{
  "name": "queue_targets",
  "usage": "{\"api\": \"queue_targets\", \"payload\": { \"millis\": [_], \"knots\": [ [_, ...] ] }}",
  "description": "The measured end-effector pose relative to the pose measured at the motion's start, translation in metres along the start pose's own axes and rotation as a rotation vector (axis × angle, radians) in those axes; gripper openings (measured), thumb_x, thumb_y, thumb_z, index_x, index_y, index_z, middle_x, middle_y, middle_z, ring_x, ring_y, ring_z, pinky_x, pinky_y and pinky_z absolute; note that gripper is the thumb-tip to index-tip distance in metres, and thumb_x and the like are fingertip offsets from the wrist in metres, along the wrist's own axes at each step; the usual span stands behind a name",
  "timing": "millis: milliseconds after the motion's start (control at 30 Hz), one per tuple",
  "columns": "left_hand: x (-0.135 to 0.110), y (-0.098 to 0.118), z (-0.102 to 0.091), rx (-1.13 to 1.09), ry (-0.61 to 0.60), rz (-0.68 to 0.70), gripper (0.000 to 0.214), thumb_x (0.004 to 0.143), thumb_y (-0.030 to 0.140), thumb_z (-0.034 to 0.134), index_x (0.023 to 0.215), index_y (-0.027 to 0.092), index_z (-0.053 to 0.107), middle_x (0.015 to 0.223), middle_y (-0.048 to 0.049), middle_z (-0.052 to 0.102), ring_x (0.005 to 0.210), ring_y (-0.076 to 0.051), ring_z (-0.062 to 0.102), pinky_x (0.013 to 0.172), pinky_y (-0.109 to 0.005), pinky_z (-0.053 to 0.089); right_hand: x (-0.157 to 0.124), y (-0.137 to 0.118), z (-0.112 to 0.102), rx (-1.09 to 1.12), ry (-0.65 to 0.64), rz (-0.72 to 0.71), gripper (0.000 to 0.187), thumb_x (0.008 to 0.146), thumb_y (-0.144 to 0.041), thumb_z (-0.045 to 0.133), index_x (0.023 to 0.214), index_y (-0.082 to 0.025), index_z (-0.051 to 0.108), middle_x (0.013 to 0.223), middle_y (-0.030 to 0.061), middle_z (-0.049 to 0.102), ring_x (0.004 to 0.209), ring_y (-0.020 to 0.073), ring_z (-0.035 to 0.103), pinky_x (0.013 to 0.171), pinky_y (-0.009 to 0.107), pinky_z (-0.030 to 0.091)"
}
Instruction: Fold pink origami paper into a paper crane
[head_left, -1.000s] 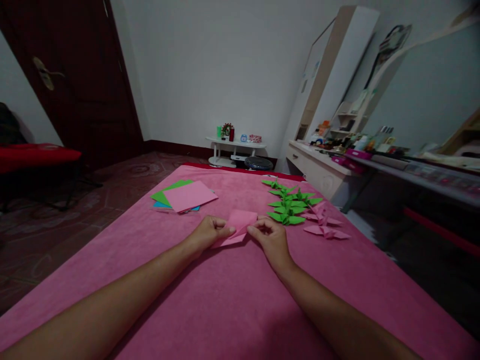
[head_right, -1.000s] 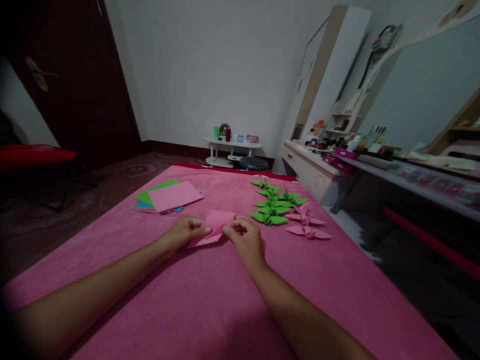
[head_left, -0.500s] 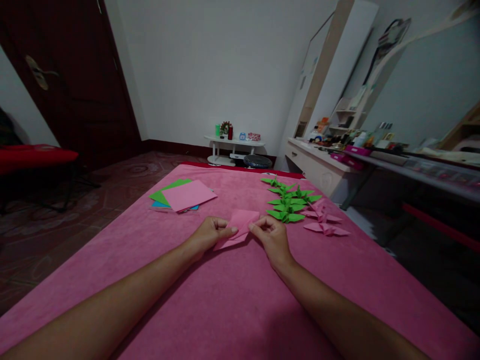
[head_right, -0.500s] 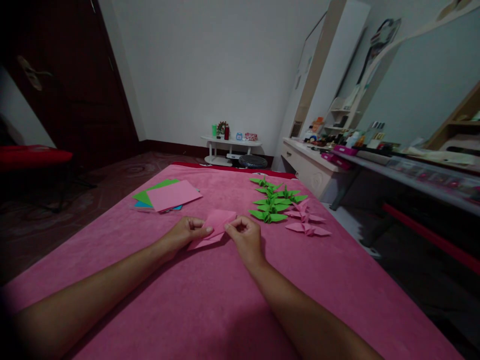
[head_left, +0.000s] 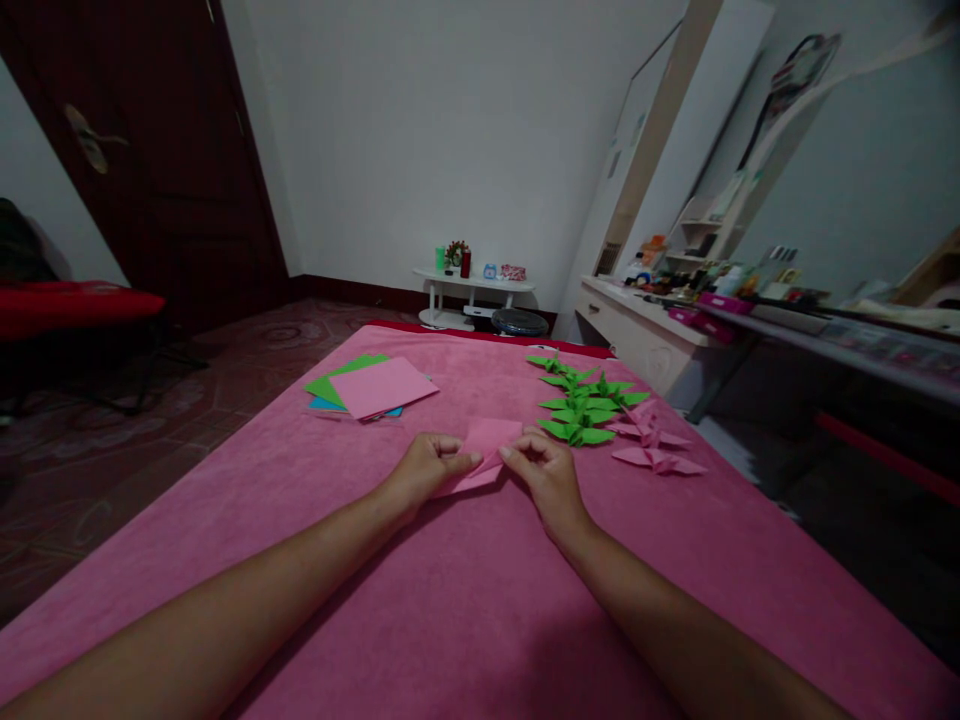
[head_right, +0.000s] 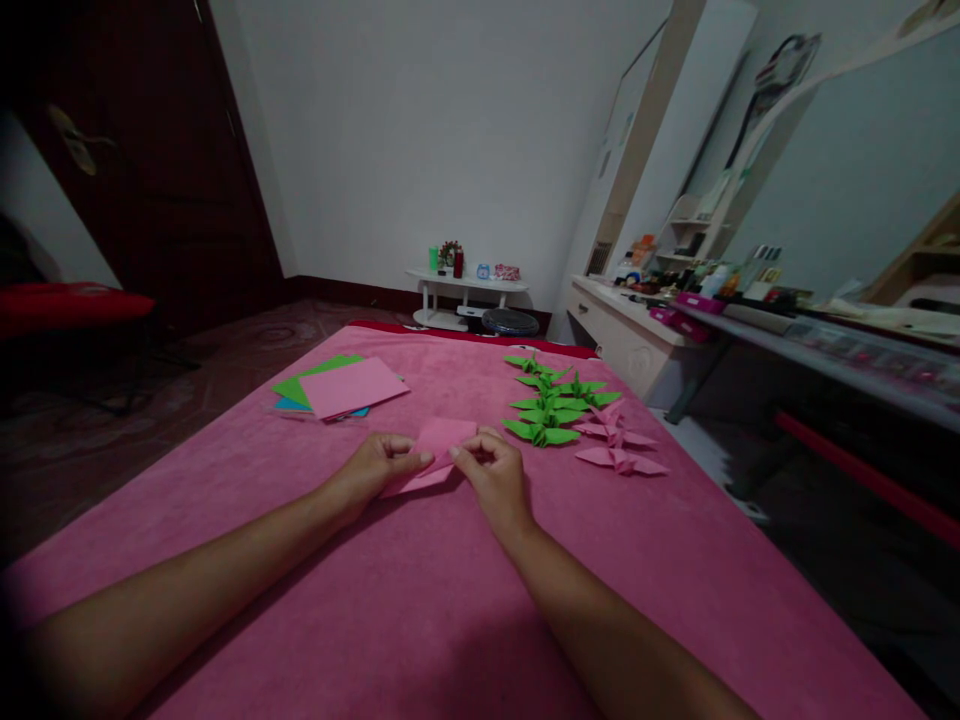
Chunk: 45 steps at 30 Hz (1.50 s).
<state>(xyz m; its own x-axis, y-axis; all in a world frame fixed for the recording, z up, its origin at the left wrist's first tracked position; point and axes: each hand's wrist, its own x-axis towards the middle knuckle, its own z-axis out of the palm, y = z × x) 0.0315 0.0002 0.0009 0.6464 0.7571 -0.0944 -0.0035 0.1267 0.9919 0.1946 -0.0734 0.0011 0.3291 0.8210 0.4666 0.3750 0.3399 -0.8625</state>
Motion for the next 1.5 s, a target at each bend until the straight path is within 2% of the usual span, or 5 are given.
{"api": "queue_targets", "payload": {
  "millis": [233,467,733,1100,1500],
  "knots": [
    [-0.006,0.010,0.009,-0.073,0.055,-0.049,0.035,0.057,0.040,0.076,0.069,0.008,0.066,0.053,-0.0018,0.060,0.042,-0.008,0.045,0.044,-0.020,0.029,0.000,-0.002,0.000,0.050,0.034,0.012,0.017,0.073,-0.029,0.063,0.062,-0.018,0.060,0.069,0.0003,0.052,0.072,0.0154,0.050,0.069,0.027,0.040],
    [-0.004,0.008,0.008,-0.188,0.029,-0.016,0.037,0.061,0.036,0.075,0.078,0.005,0.067,0.068,-0.0102,0.068,0.052,-0.012,0.056,0.050,-0.021,0.037,0.001,-0.008,-0.001,-0.057,-0.079,-0.067,0.013,0.074,-0.028,0.063,0.065,-0.019,0.066,0.071,0.0013,0.052,0.073,0.0161,0.050,0.068,0.027,0.042],
    [0.000,0.004,0.004,-0.262,0.005,-0.028,0.041,0.063,0.032,0.075,0.094,0.007,0.062,0.082,-0.0136,0.069,0.063,-0.018,0.066,0.052,-0.022,0.047,0.002,-0.003,0.002,-0.048,-0.210,-0.021,0.012,0.076,-0.027,0.062,0.076,-0.020,0.072,0.079,0.0034,0.058,0.078,0.0174,0.054,0.070,0.028,0.044],
    [0.000,0.000,0.008,-0.263,-0.073,0.047,0.045,0.062,0.030,0.076,0.098,0.006,0.063,0.088,-0.0142,0.067,0.068,-0.016,0.063,0.060,-0.025,0.051,-0.001,0.004,0.003,0.187,0.013,0.202,0.020,0.067,-0.034,0.069,0.065,-0.015,0.061,0.060,-0.0013,0.057,0.054,0.0111,0.049,0.051,0.022,0.037],
    [-0.004,0.003,0.012,-0.255,-0.055,0.043,0.041,0.065,0.025,0.074,0.098,0.005,0.063,0.087,-0.0126,0.067,0.065,-0.013,0.061,0.058,-0.021,0.050,-0.001,0.006,0.004,0.212,0.055,0.228,0.018,0.066,-0.028,0.068,0.057,-0.015,0.058,0.054,-0.0028,0.053,0.051,0.0095,0.044,0.050,0.022,0.032]
  ]
}}
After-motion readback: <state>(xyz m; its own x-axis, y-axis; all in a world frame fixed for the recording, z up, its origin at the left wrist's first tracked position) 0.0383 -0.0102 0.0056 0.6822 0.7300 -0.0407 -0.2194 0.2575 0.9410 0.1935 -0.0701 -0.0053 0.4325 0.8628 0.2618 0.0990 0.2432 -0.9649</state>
